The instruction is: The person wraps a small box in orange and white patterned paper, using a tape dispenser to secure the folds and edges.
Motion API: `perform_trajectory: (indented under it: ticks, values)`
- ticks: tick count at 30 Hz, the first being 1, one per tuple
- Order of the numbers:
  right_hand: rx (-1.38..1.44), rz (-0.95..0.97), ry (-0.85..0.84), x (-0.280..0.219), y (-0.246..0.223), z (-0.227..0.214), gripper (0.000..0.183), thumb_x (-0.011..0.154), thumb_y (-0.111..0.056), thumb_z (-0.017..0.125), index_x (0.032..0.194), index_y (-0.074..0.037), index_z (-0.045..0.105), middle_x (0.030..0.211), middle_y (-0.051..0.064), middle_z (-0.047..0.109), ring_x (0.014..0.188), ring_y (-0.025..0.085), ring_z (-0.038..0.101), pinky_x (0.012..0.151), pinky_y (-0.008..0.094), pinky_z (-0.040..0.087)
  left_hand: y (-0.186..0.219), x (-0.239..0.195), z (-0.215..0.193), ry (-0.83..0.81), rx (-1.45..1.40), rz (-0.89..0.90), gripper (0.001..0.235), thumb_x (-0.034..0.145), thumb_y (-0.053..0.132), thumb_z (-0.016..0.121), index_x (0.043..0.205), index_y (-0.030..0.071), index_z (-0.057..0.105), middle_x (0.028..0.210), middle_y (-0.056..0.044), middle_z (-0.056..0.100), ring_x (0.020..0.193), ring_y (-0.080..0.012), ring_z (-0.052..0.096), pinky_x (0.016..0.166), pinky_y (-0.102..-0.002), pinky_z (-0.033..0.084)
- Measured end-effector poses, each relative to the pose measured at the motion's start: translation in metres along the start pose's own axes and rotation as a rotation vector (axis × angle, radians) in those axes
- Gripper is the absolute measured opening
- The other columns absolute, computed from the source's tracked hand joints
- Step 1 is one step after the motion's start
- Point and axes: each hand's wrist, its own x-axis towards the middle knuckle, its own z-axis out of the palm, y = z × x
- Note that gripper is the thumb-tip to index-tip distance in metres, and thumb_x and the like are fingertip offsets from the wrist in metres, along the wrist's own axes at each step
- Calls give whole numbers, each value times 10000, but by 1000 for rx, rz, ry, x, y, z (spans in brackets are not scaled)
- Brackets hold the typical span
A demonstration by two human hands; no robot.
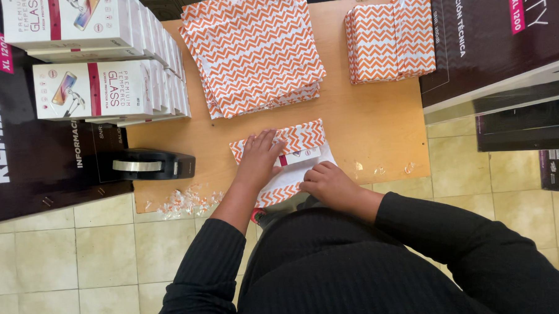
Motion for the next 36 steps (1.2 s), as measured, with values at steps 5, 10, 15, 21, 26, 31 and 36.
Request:
perform_trajectory:
  ticks: [5,10,15,21,26,31,36]
  values:
    - [-60,-1,-55,-15,-1,20,131,1070,-281,717,984,-208,783,952,3,684,947,232,685,948,441,548,5,-7,6,77,-11,-8,682,908,375,949,1478,154,648,1806,-206,434,1707,-412,373,1394,-671,249]
    - [-103,5,-123,-35,2,57,163,949,-331,799,1056,-219,749,1007,16,672,994,260,666,964,464,531,4,-12,22,209,-52,-13,702,895,349,966,1459,115,620,1808,-216,418,1720,-433,342,1403,-673,235]
    - [51,27,-242,-21,-7,50,174,996,-332,769,1103,-196,760,1050,22,707,1030,268,698,984,457,536,-3,-17,35,402,-118,32,614,857,276,993,1388,161,709,1662,-184,495,1674,-540,348,1359,-727,316]
    - [390,131,-96,106,-23,7,72,1025,-291,784,1090,-262,781,1044,9,735,1011,334,756,907,484,603,-18,-20,82,447,-78,76,613,955,287,779,1554,233,658,1478,-90,622,1583,-439,442,1288,-683,335]
    - [553,211,-118,228,-42,33,129,1014,-289,794,1134,-250,768,1005,35,711,1019,342,758,903,461,610,-42,-65,41,497,-42,-30,552,957,295,763,1499,237,672,1405,-88,626,1505,-428,467,1258,-674,357]
    - [541,284,-117,325,-79,89,151,1033,-292,772,1180,-258,775,1029,92,708,1056,395,749,914,543,606,-56,-76,16,539,-13,-62,477,960,305,744,1429,242,689,1314,-85,631,1408,-414,498,1222,-664,384]
    - [515,495,-427,377,-86,169,200,944,-515,742,1011,-364,855,1205,14,779,1238,374,749,1022,565,650,-49,-83,-15,567,-8,-61,403,963,316,724,1360,246,707,1223,-82,636,1310,-401,530,1185,-654,411]
